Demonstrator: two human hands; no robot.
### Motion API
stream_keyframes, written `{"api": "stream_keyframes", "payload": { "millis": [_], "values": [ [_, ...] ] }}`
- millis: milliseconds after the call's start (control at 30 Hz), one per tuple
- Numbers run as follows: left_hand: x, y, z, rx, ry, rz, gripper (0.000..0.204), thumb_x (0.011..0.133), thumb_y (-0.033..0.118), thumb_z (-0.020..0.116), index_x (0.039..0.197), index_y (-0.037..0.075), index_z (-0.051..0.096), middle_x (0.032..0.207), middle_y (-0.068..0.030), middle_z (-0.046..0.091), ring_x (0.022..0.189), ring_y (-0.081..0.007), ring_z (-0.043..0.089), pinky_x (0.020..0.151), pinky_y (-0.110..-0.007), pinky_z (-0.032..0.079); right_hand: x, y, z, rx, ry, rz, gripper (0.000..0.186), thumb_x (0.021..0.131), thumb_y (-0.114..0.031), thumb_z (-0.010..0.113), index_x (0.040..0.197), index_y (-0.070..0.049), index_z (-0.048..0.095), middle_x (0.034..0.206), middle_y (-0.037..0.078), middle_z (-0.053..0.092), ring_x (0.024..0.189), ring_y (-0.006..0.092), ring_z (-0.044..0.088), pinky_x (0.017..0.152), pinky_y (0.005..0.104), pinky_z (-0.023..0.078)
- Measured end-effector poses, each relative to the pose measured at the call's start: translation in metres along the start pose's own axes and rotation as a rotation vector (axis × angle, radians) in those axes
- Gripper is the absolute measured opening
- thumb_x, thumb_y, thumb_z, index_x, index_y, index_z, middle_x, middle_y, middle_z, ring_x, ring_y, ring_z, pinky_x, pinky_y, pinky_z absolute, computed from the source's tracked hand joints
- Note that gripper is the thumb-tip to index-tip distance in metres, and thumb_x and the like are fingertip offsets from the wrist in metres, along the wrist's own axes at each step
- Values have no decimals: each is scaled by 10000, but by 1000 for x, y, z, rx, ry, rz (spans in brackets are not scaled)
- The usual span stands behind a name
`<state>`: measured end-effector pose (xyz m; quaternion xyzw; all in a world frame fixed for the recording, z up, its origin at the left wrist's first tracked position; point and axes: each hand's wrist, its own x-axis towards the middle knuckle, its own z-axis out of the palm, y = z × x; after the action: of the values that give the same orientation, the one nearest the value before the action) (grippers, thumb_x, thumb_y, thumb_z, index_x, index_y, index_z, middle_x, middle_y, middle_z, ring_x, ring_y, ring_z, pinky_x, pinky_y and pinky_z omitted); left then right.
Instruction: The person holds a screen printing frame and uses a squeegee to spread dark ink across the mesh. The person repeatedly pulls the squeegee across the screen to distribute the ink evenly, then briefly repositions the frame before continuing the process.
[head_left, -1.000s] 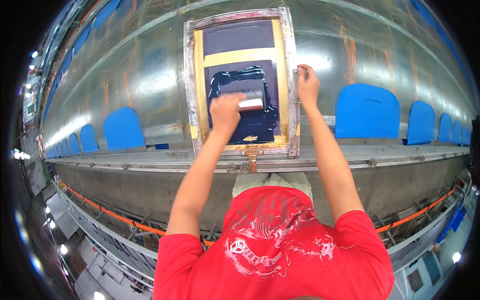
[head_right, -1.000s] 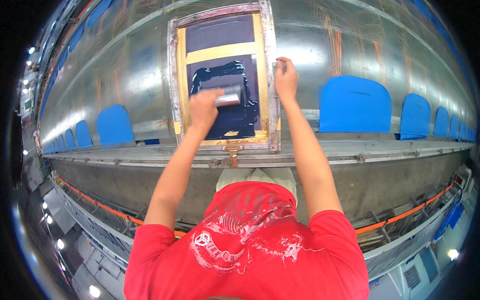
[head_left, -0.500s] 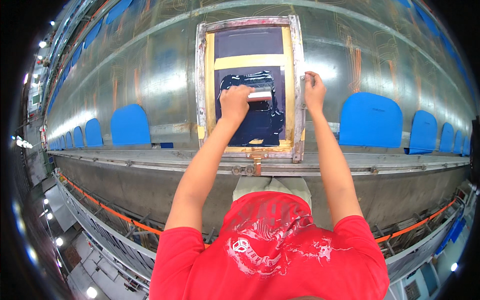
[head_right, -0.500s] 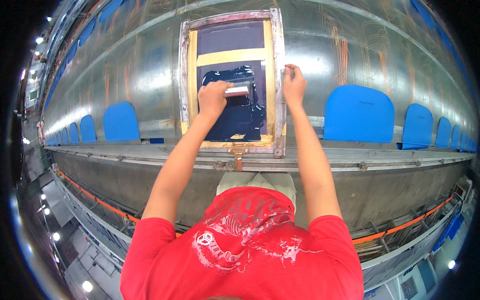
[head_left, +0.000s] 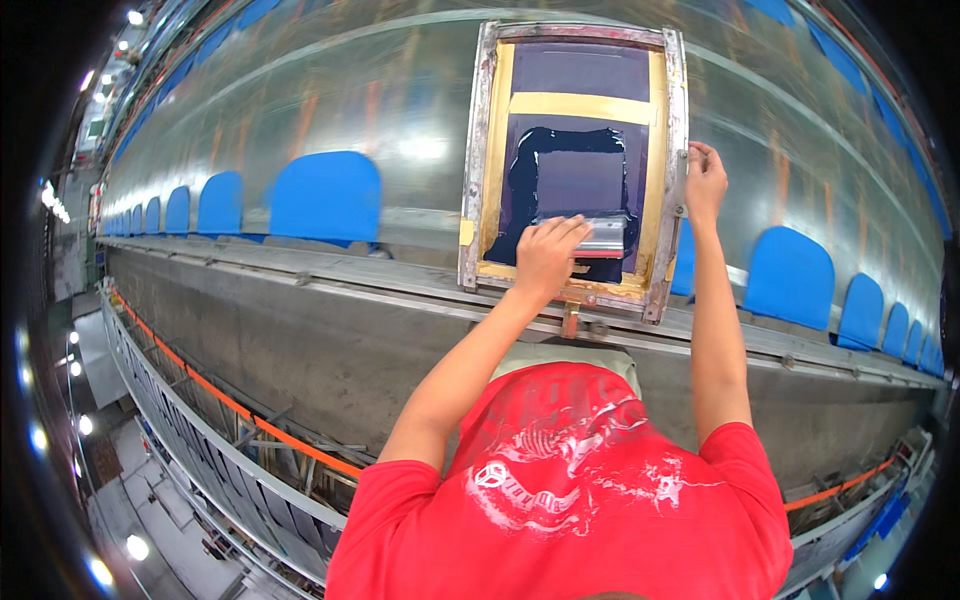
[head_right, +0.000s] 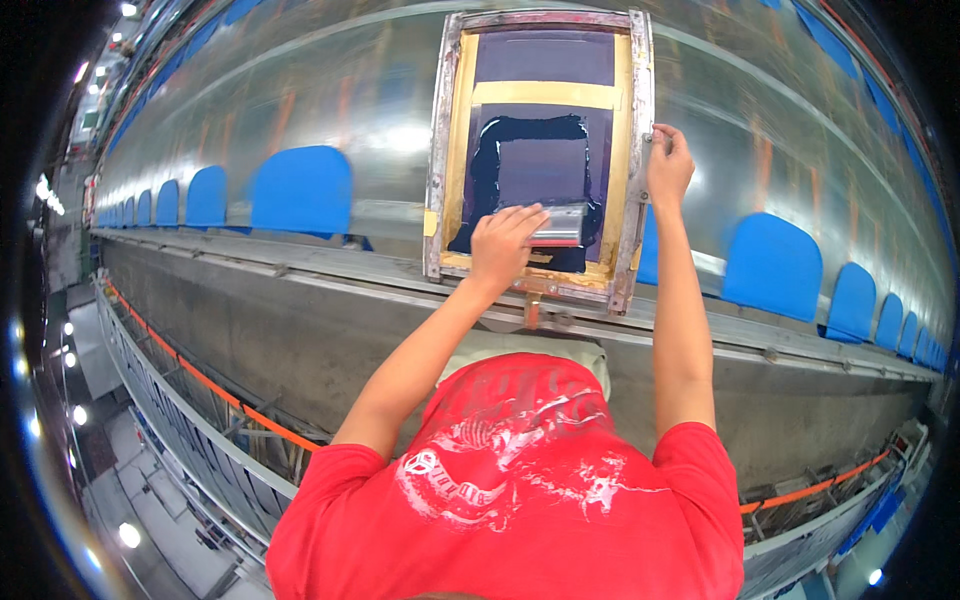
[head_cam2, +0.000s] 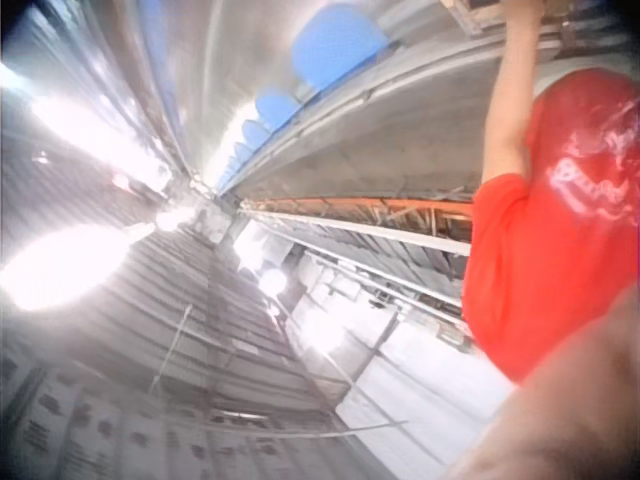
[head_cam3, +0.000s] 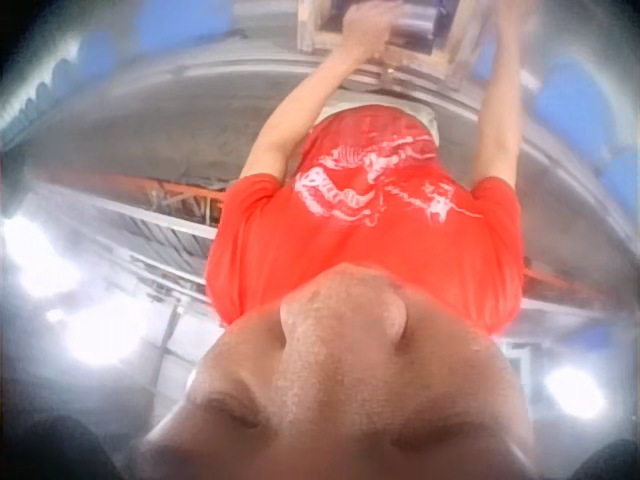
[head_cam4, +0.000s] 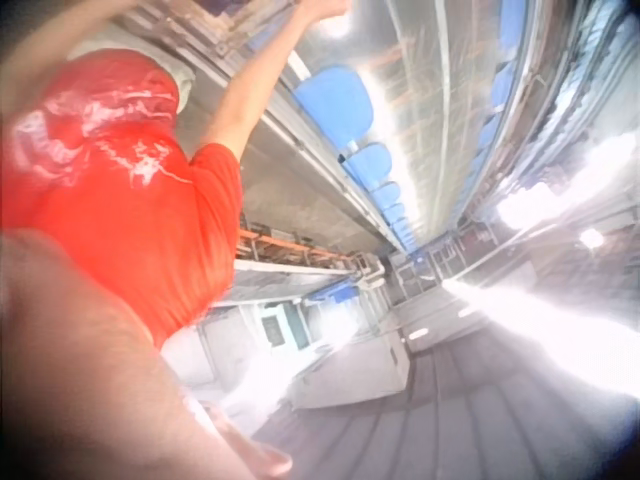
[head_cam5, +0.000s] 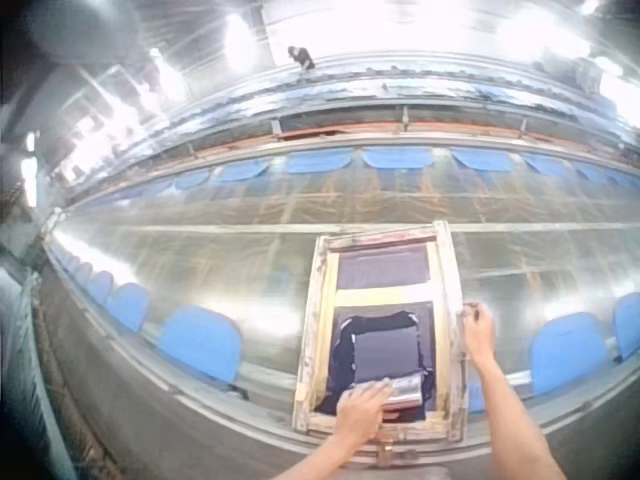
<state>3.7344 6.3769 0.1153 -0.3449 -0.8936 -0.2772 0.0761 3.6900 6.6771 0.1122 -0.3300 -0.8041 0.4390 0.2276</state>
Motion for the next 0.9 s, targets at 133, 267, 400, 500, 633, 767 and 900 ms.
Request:
{"api": "stream_keyframes", "payload": {
  "millis": [133,267,400,500,633,767,900],
  "values": [
    [-26,-84,-49,68,-16,96,502,702,-7,676,1168,175,715,1252,-1,699,1135,-222,650,899,-389,490,-34,-47,95,96,-18,-91,189,970,-217,638,1071,-83,727,812,87,672,707,161,581,697,338,476],
    [-70,-211,-130,123,-53,64,503,674,-18,686,1138,172,726,1191,6,728,1111,-220,679,870,-389,502,-84,-109,207,142,0,-170,190,974,-212,625,1075,-78,715,825,112,687,707,185,612,691,352,483],
    [-85,-304,-212,22,75,-114,404,700,-57,645,1045,121,756,1073,-85,751,994,-270,713,841,-405,562,-135,-151,304,236,11,-149,187,980,-210,611,1077,-83,707,783,137,682,684,221,631,693,375,490],
    [-92,-354,-258,52,60,-156,439,715,-83,624,1088,114,748,1115,-86,742,1047,-282,700,910,-398,556,-174,-185,353,253,-17,-61,180,985,-207,600,1070,-87,704,726,136,666,650,247,627,679,392,489],
    [-108,-396,-286,102,52,-225,448,750,-86,618,1128,122,740,1163,-78,731,1090,-278,684,928,-390,545,-203,-212,393,261,-38,-15,180,989,-209,594,1072,-87,697,688,135,653,635,269,622,668,407,485],
    [-133,-412,-292,133,61,-207,452,764,-99,605,1138,118,735,1187,-81,724,1121,-312,670,948,-403,535,-215,-221,409,243,-70,32,177,990,-192,584,1092,-88,685,709,150,660,669,312,641,689,446,485],
    [-166,-410,-292,180,-80,-137,496,762,-69,631,1191,165,715,1247,-35,707,1183,-276,647,1018,-441,482,-211,-212,424,178,-95,85,177,988,-183,578,1094,-90,685,741,169,671,707,345,653,702,463,484]
  ]
}}
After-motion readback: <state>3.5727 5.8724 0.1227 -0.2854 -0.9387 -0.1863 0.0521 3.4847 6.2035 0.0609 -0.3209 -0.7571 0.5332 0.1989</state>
